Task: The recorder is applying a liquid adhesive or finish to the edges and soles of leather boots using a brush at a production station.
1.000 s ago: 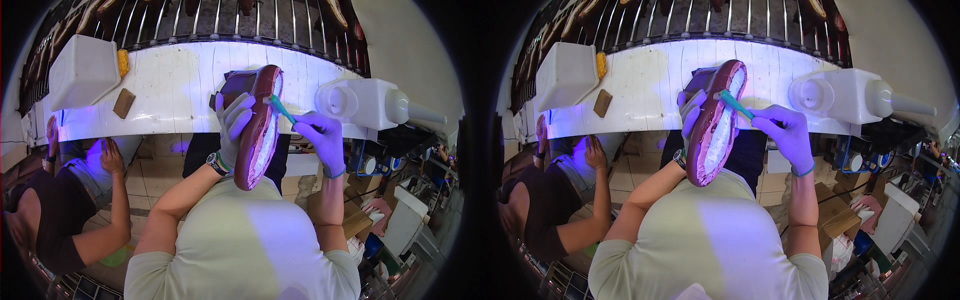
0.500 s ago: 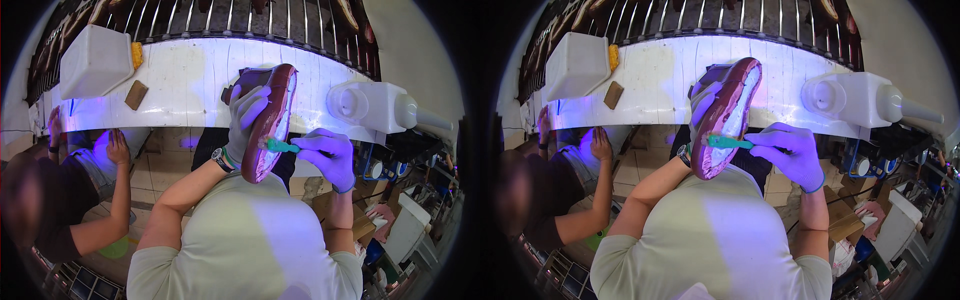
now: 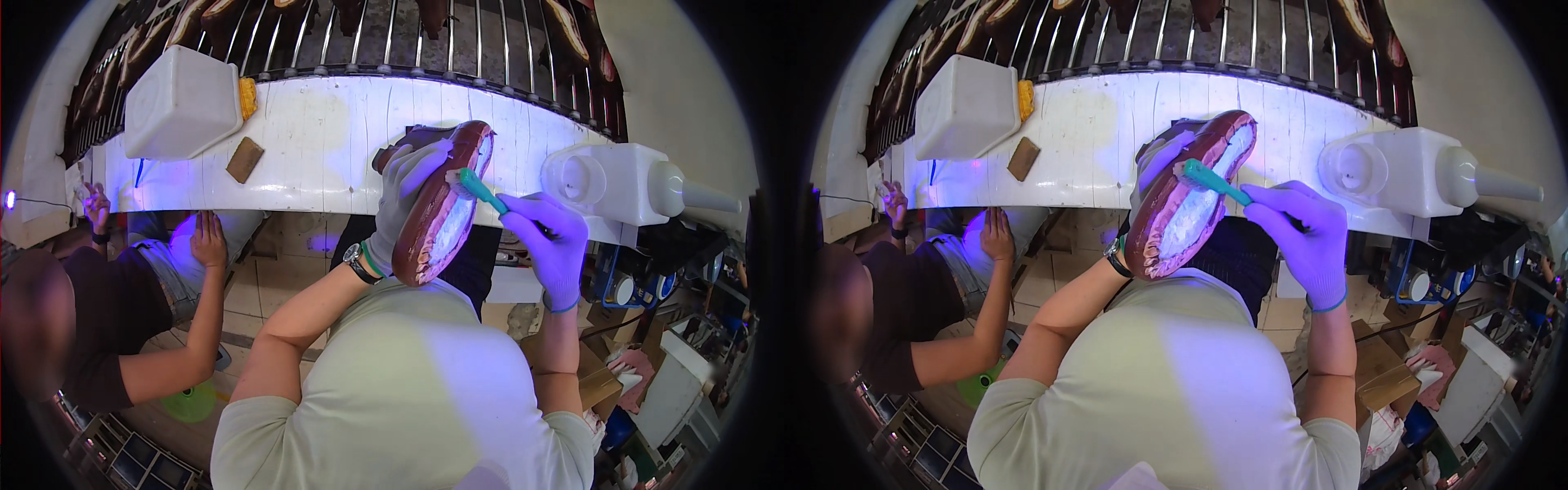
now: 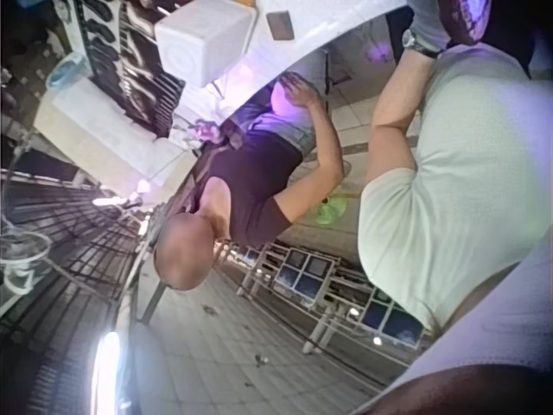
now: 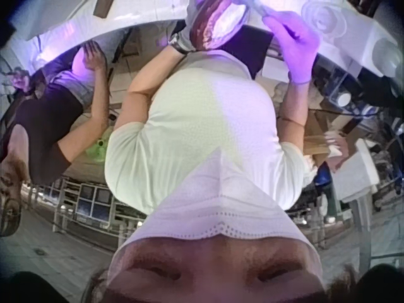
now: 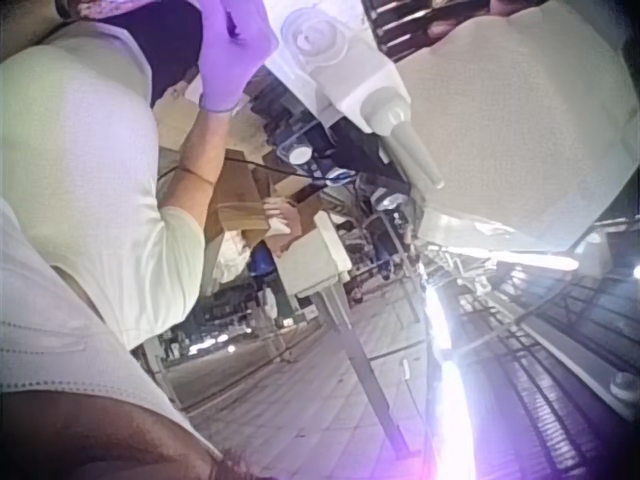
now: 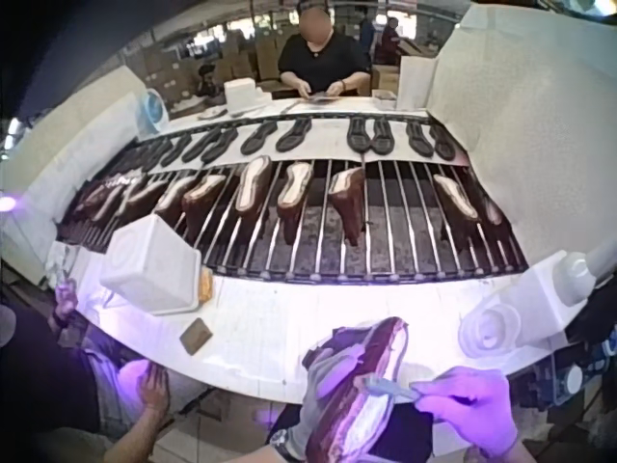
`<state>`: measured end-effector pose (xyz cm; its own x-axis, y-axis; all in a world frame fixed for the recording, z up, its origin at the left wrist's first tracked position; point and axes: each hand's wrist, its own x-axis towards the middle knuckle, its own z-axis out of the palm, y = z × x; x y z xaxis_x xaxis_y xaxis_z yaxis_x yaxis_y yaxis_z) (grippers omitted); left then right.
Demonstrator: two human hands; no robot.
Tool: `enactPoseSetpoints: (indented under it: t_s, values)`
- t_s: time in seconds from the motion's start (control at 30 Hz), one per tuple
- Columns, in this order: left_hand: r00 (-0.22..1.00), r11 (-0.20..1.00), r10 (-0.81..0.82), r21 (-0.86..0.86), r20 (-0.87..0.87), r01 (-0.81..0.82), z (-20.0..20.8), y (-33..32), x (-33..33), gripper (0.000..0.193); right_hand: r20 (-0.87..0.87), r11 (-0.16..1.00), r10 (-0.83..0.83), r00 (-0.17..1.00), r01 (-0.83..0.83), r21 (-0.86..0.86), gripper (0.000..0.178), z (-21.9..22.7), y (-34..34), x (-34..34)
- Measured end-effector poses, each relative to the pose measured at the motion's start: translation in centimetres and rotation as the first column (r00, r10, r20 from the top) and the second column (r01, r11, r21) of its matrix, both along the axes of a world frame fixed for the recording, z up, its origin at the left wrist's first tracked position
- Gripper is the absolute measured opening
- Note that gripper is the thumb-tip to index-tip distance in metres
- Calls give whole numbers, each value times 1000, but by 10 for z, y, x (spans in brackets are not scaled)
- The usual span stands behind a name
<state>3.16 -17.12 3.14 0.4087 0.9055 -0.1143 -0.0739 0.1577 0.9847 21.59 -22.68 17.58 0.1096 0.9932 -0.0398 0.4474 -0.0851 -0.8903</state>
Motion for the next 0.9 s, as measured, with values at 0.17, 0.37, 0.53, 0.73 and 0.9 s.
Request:
enactPoseSetpoints:
  t_s: [0.17, 0.37, 0.53, 0.73, 0.9]
  values:
    - [982, 834, 39, 547, -186, 71, 25, 3, -7, 79, -53, 984, 175, 983, -173, 32, 26, 14, -6, -3]
    - [949, 787, -111, 557, -295, 266, 68, 9, -15, 84, 183, 916, 305, 934, -341, 211, 32, 34, -1, -2]
    - [880, 770, -393, 428, -267, 474, 89, 30, -33, 81, 372, 846, 285, 883, -415, 335, 31, 44, 20, 5]
    - [679, 699, -715, 172, 170, 694, 96, 79, -30, 84, 589, 781, 224, 777, -504, 369, 29, 64, 53, 17]
    - [545, 536, -839, 170, -6, 827, 101, 118, -22, 73, 695, 775, 251, 674, -570, 273, 26, 77, 65, 25]
